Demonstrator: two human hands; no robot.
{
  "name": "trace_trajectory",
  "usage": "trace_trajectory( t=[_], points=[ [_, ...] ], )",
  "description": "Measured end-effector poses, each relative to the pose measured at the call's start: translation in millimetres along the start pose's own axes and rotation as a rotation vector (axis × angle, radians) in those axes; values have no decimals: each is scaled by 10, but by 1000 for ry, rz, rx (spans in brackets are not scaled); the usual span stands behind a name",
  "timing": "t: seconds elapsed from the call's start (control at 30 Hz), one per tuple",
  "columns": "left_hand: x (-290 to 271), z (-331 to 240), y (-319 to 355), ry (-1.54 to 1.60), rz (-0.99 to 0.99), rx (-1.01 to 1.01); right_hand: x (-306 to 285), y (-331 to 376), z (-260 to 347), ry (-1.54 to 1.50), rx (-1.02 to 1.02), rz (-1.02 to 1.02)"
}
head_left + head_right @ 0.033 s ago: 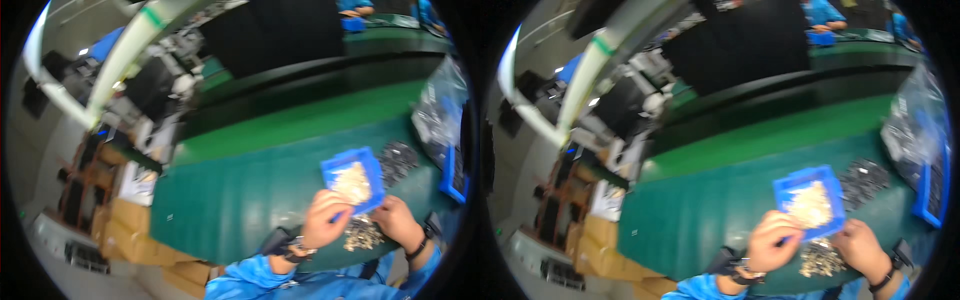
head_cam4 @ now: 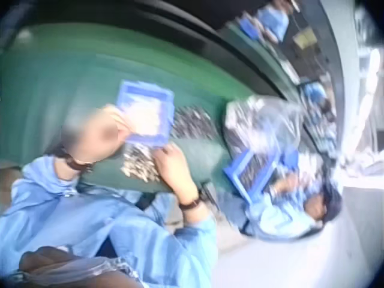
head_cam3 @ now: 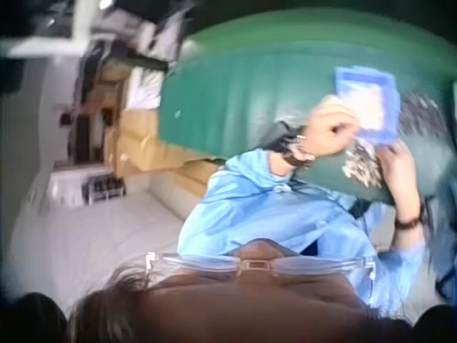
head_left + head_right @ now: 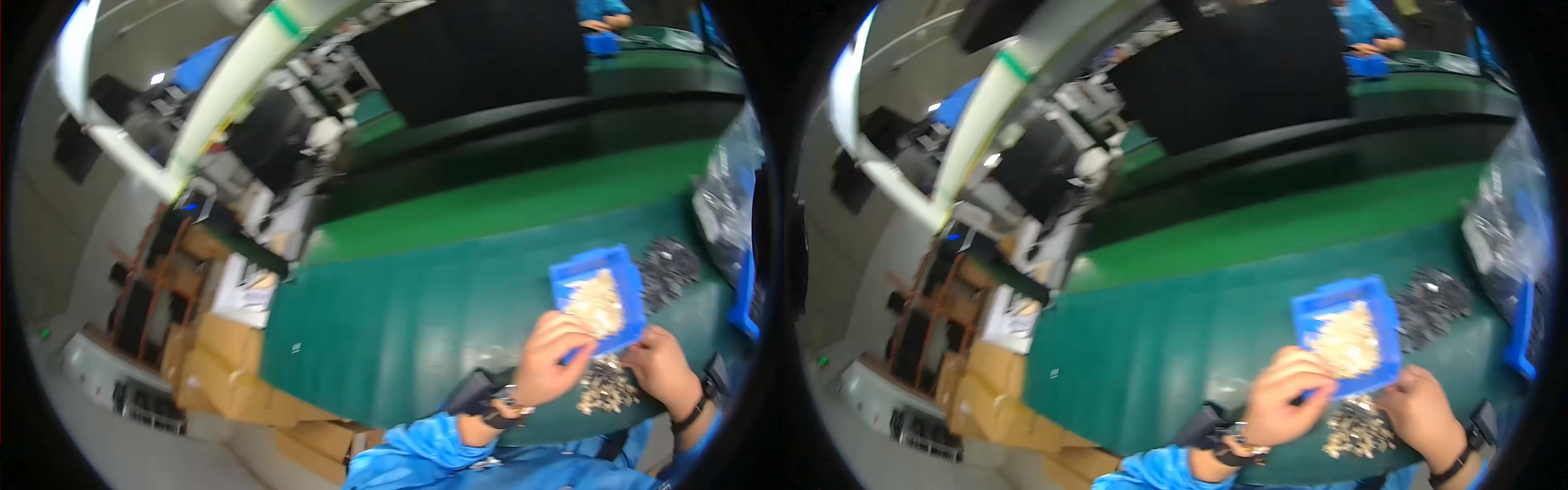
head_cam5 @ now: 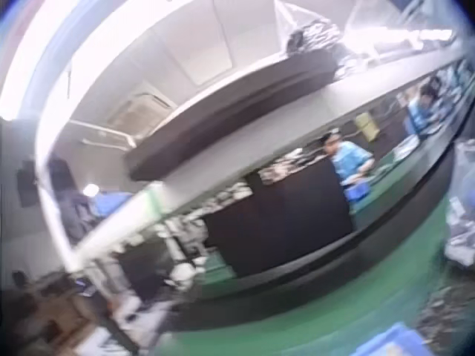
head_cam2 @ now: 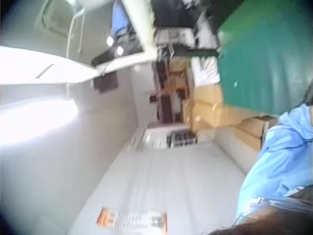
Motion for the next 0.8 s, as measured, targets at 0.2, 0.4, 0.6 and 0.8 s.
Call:
trace_trajectory(
  t=[0.2, 0.4, 0.6, 0.8],
  points=[
    [-15, 63, 25, 23, -63, 7, 87, -25, -113, 48, -12, 58],
    [-40, 89, -4, 48, -63, 13, 158, -50, -149, 108, -66, 28],
    [-52, 91, 9, 65, -79, 21, 133, 15, -110, 65, 19, 45],
    [-21, 85, 3, 62, -71, 33, 128, 75, -132, 50, 69, 30]
  ],
)
Point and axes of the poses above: each hand's wrist, its own y-axis away from the middle knuckle, its own x-axis out of the palm, z = x × y, the point moved 1 cm from there along -y, towards the middle knuckle, and after that the axes turned 3 degrees about -y, right-handed, at the moved point
